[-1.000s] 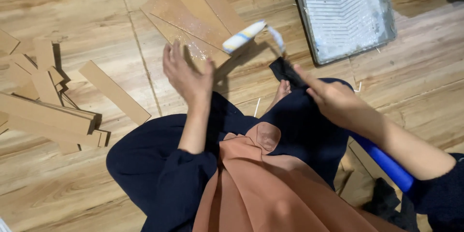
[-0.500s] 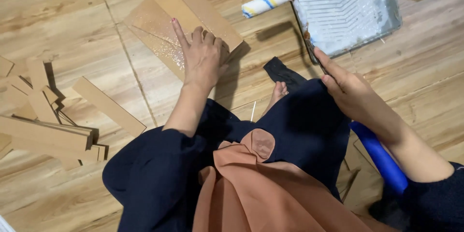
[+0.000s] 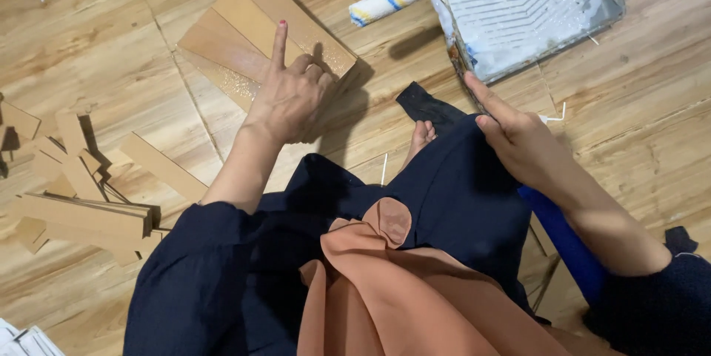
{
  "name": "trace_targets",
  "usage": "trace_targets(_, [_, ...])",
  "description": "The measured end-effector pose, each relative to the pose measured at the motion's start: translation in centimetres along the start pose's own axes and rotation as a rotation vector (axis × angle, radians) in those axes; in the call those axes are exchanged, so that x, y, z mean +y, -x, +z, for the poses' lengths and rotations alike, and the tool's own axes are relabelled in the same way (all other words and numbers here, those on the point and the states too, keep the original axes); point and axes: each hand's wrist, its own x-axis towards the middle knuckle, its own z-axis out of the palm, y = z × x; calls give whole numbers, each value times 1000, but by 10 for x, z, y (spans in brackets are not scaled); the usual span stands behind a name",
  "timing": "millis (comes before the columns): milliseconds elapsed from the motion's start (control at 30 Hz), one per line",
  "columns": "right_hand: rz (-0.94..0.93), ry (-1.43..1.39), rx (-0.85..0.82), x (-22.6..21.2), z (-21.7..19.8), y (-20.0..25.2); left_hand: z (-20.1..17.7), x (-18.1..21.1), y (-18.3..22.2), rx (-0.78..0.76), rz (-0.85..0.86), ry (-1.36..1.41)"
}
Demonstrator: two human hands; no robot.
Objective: Sorting, stacking, and applying a liquid coating to cardboard sheets using a paint roller on the floor.
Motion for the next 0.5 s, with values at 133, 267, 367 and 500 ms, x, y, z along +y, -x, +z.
trace_targets(133, [13, -4, 24, 4, 1, 1, 4, 1, 2, 89, 10, -93])
trace_targets(267, [93, -21, 6, -3, -2, 2, 34, -5, 12, 716, -85, -235])
trace_targets(367, [-25, 2, 94, -4, -2, 1, 39, -1, 14, 895, -34, -217])
trace_targets(500, [-11, 24, 65, -6, -2, 0, 48, 19, 13, 997, 22, -253])
